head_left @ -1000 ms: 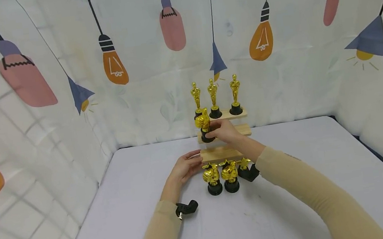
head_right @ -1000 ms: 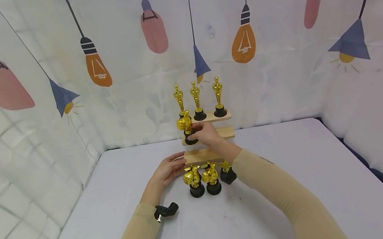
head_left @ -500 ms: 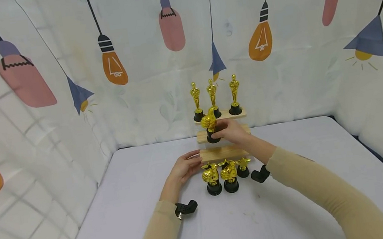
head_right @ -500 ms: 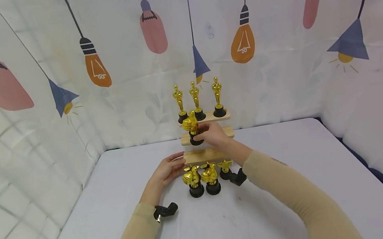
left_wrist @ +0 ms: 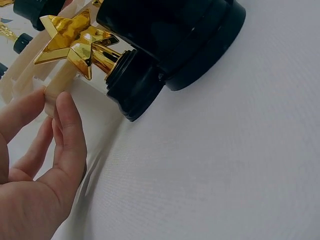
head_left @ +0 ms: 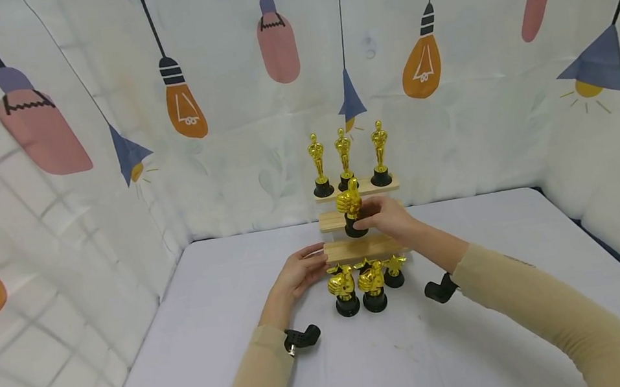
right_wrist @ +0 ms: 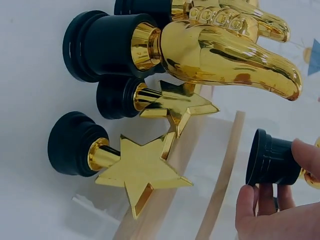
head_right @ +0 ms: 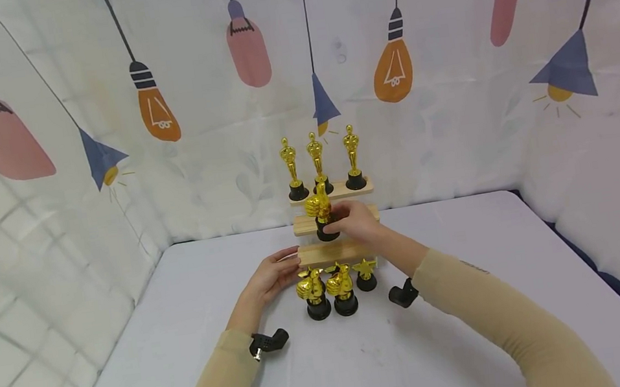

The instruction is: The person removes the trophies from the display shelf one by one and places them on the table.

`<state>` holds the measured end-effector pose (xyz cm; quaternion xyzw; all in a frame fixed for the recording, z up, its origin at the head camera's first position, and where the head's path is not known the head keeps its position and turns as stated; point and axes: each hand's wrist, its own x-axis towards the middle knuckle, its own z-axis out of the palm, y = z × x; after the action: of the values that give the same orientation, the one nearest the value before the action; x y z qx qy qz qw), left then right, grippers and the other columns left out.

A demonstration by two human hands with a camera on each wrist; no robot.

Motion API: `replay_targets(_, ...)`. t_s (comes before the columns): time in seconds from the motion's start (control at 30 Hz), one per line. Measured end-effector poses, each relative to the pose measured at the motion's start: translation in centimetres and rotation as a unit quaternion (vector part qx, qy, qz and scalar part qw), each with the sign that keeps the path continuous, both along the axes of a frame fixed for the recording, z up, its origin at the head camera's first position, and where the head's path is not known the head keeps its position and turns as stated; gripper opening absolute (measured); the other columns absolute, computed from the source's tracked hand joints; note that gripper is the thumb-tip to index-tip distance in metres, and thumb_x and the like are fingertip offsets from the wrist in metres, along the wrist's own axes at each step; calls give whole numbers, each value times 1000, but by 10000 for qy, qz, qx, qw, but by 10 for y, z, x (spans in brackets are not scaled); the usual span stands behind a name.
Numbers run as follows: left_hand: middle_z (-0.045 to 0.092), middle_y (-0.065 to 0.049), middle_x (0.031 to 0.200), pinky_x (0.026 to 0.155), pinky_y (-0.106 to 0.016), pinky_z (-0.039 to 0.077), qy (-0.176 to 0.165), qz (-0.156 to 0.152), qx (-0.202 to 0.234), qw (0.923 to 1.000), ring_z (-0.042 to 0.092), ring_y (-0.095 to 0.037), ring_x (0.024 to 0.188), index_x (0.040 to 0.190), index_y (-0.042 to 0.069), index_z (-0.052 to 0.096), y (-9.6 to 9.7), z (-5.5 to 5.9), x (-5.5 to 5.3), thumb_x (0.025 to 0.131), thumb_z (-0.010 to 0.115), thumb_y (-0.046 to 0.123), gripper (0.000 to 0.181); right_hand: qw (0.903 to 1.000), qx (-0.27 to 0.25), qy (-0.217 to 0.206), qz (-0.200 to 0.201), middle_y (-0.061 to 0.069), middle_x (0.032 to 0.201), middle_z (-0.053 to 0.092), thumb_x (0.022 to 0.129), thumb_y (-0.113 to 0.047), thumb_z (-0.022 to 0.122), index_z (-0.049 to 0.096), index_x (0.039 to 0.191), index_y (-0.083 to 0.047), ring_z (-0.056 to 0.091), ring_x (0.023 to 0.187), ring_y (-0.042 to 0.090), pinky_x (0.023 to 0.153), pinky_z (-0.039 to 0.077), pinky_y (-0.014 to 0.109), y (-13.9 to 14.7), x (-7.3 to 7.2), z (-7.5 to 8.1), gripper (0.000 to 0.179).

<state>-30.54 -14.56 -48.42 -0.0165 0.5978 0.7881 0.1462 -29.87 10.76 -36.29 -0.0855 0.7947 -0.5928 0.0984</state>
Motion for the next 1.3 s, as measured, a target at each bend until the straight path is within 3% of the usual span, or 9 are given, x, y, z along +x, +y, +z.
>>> replay_targets(0.47,60,-21,131,85,-30,59,46,-44,-12,10000,68,-20,100,146,-5,50,1,2,0,98,66,-1,50,9997,-151,-54,207,22,137,57,94,-8,74,52,140,5,51,129,36,115,36,51,25,17,4,52)
replay_targets(1.3,61,-23,132,86,-31,60,39,74,-64,9999,68,-23,102,144,-4,53,1,0,0,97,69,-1,50,9992,-210,-250,239,19,137,57,94,-10,74,51,140,5,52,126,34,113,39,51,45,42,-9,53)
